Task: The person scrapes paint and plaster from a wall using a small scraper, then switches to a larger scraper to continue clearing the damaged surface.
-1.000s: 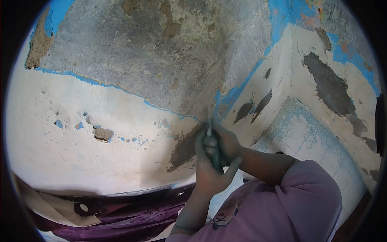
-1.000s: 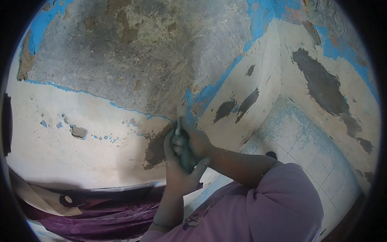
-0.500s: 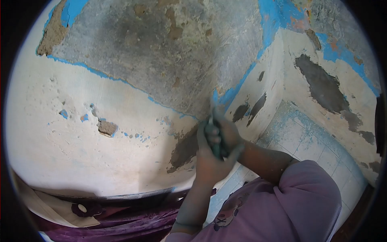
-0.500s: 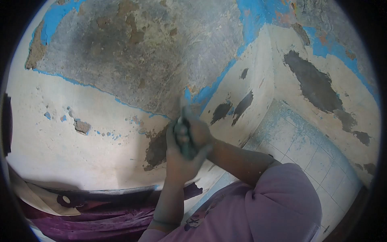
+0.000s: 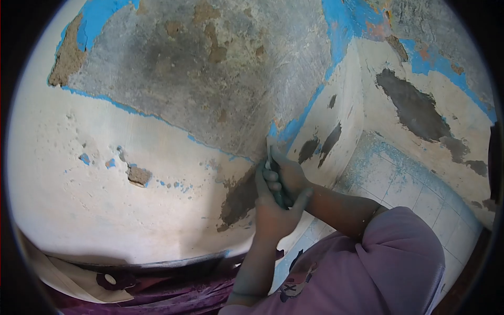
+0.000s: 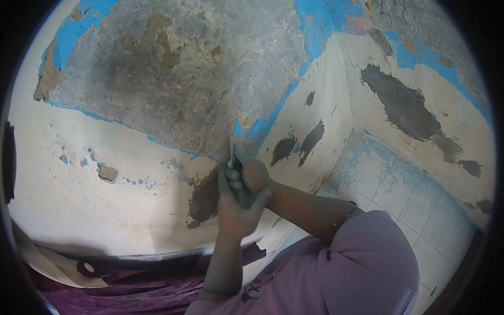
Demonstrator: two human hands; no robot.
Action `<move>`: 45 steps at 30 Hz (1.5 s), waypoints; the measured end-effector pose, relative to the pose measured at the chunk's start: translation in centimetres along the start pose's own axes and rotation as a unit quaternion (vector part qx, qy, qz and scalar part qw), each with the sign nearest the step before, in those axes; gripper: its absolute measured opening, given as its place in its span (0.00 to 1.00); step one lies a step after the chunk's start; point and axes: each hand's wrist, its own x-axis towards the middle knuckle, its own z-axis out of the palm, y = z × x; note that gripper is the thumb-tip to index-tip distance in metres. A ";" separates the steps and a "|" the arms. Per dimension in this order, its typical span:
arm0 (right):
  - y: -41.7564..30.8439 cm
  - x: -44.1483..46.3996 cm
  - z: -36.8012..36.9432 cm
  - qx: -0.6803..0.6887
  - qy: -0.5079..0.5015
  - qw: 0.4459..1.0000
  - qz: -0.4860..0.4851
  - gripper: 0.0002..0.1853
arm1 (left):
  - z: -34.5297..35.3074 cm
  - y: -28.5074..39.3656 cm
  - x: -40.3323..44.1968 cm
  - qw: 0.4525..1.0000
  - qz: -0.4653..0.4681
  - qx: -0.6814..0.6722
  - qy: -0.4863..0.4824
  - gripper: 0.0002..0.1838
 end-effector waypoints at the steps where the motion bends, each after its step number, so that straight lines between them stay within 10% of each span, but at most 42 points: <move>1: 0.2 0.1 0.3 0.042 0.008 0.999 -0.006 0.20 | -0.5 0.2 -0.1 1.000 -0.020 0.008 -0.008 0.40; 19: -0.1 0.7 0.3 0.007 0.020 0.998 -0.062 0.19 | -0.8 -0.4 0.0 0.998 0.013 0.060 0.010 0.34; 24: 0.8 -2.1 -0.4 -0.021 0.054 0.997 -0.043 0.18 | -0.7 -2.0 -4.9 0.987 -0.015 -0.146 -0.057 0.38; 28: 3.2 -2.9 -1.6 -0.090 0.087 0.991 -0.052 0.17 | 1.0 -5.1 -5.0 0.981 0.164 0.060 0.078 0.33; 32: 6.1 -5.4 0.5 -0.240 0.102 0.956 -0.134 0.19 | -0.2 -2.7 -5.8 0.988 -0.011 -0.109 0.104 0.24; 38: 6.4 -5.8 0.1 -0.382 0.071 0.903 -0.185 0.18 | -0.3 -1.9 -6.6 0.990 0.106 0.011 0.093 0.21; 45: 4.6 -3.8 1.2 -0.292 0.066 0.927 -0.224 0.15 | -1.1 -0.6 -2.9 0.999 0.036 -0.005 0.034 0.20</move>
